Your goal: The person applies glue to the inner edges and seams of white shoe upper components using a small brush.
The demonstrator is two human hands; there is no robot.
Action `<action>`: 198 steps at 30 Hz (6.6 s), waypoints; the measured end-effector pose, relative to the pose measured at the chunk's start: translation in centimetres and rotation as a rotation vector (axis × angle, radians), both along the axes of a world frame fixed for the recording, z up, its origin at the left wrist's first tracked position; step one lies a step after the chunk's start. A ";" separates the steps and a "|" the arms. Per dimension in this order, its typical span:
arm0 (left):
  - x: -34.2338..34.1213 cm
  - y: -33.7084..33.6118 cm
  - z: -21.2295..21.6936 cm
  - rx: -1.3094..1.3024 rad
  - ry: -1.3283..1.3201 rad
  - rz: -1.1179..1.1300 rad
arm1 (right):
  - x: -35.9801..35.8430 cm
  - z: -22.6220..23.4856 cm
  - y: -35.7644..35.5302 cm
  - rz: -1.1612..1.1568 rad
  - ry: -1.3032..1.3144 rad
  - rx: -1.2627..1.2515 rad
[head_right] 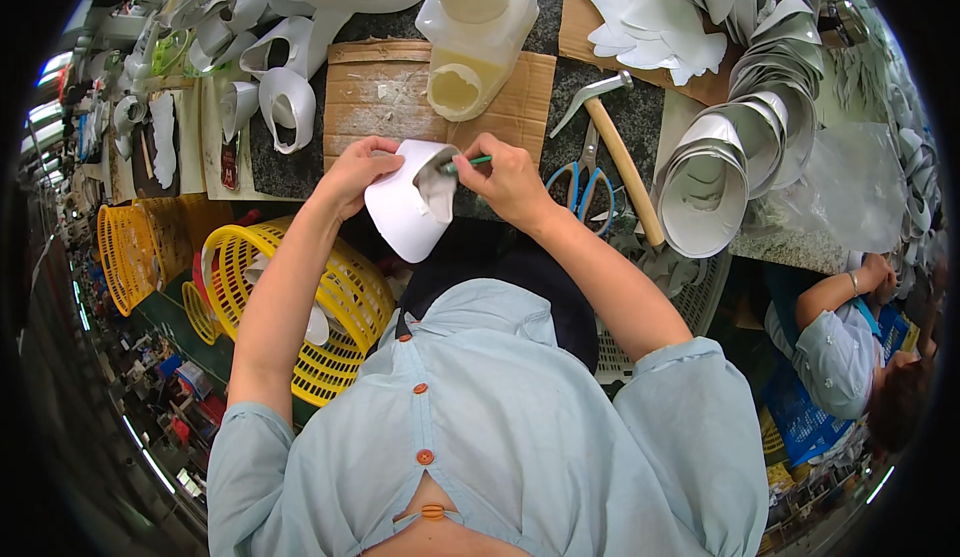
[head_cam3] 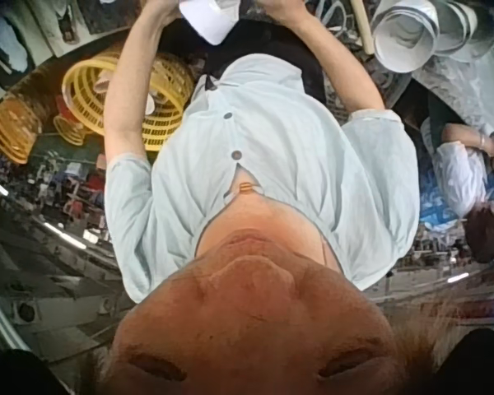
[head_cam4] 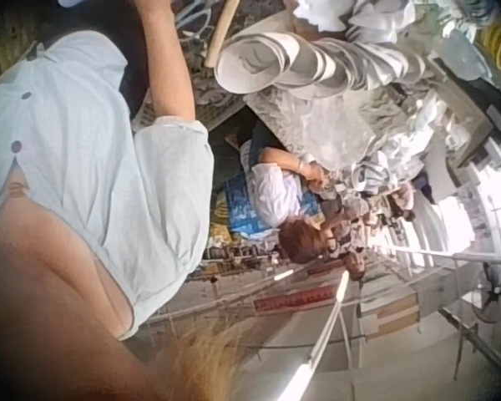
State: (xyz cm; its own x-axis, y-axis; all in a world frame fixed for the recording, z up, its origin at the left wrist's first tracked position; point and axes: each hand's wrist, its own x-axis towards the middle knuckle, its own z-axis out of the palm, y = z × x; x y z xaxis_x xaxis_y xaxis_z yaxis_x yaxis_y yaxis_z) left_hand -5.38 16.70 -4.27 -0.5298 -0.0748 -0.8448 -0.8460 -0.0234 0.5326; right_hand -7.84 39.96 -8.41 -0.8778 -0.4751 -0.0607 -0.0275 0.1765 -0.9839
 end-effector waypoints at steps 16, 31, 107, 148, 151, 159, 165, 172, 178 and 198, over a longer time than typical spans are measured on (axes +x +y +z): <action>3.1 -2.5 10.2 -0.037 0.412 0.096 | -0.6 5.6 -3.8 0.004 0.011 -0.250; 7.5 -12.1 -0.9 -0.206 0.507 0.310 | -3.3 -0.6 -17.2 0.402 0.259 -0.103; 8.0 -7.5 3.5 -0.907 0.629 0.131 | -2.7 2.7 -14.4 0.538 0.352 0.017; 10.9 -6.6 8.0 0.013 0.821 0.730 | -5.2 3.1 1.2 -0.395 -0.756 -0.211; 10.7 -6.3 8.0 0.028 0.795 0.750 | -5.7 7.3 -0.3 -0.288 -0.734 -0.543; 8.9 -5.2 7.9 0.025 0.766 0.615 | -1.9 13.6 -10.2 0.142 -0.281 -0.352; 8.5 -5.3 8.1 0.184 0.775 0.722 | -0.5 14.5 -10.0 0.226 -0.064 -0.277; 8.1 -6.0 9.4 0.239 0.824 0.709 | -2.3 15.6 -7.6 0.118 -0.142 -0.358; 7.7 -6.4 9.8 0.279 0.807 0.753 | -1.8 15.4 -7.6 0.219 -0.019 -0.209; 7.0 -6.6 11.0 0.413 0.624 0.585 | -4.6 14.9 -11.0 0.010 0.449 -0.105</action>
